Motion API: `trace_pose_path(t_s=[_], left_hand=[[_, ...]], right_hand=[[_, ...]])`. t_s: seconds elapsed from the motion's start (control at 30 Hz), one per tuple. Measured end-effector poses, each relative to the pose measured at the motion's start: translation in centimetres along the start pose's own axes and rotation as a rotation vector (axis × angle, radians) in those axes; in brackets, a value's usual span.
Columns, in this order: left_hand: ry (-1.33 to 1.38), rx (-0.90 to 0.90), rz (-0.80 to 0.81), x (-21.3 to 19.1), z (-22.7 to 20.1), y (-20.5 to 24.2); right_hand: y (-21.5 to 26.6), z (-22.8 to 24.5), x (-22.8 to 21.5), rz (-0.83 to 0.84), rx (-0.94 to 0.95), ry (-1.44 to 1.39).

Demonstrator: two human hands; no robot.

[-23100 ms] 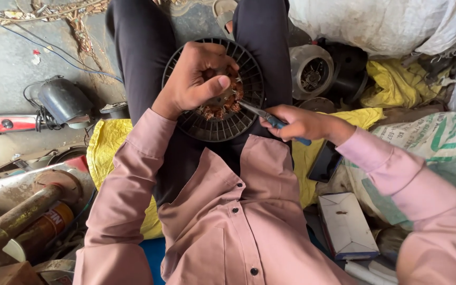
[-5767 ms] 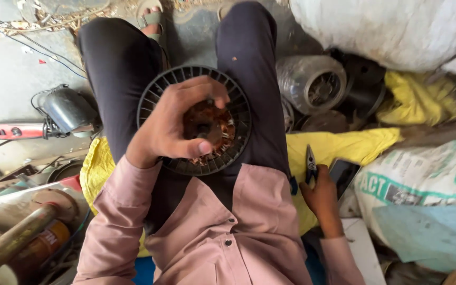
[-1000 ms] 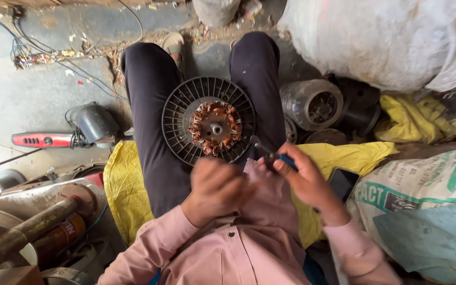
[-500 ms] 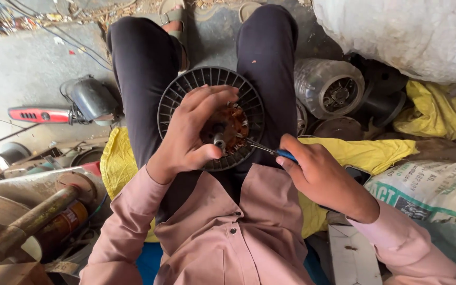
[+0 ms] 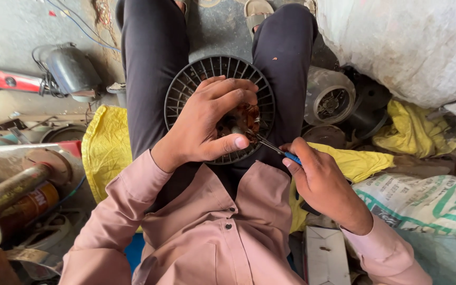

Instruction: The person sits on the floor with a fan motor stator resting on their lap and uses pliers to pull and cut the copper windings out of the motor. They work around the stator coil by coil, placing removed copper aside, and briefly reach toward a container before resuming pulling windings.

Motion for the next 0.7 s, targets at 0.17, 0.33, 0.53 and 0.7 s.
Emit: trace_pose_path(t_s=[0.17,0.33,0.53,0.7], left_hand=[[0.014,0.013,-0.023,-0.3,-0.2,-0.1],[0.041,0.029,-0.033,-0.4,-0.3,0.0],[0.033,0.056,-0.052,-0.3,-0.2,0.2],[0.039,0.055,-0.059,-0.2,-0.5,0.2]], right_hand=[[0.4,0.5,0.1,-0.016,-0.04,0.034],[0.8,0.8,0.6,-0.048,-0.038,0.112],[0.8,1.0,0.3,-0.065,0.042,0.185],[0.2,2.9,-0.2,-0.057,-0.064,0.239]])
Point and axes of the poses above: each hand's wrist, its own y-axis away from the middle knuckle, its own x-axis out of the palm, z = x × y, the point moved 10 cm from there along -y, towards the middle knuckle, and after that the axes turned 2 degrees about y, right-handed, at the moved point
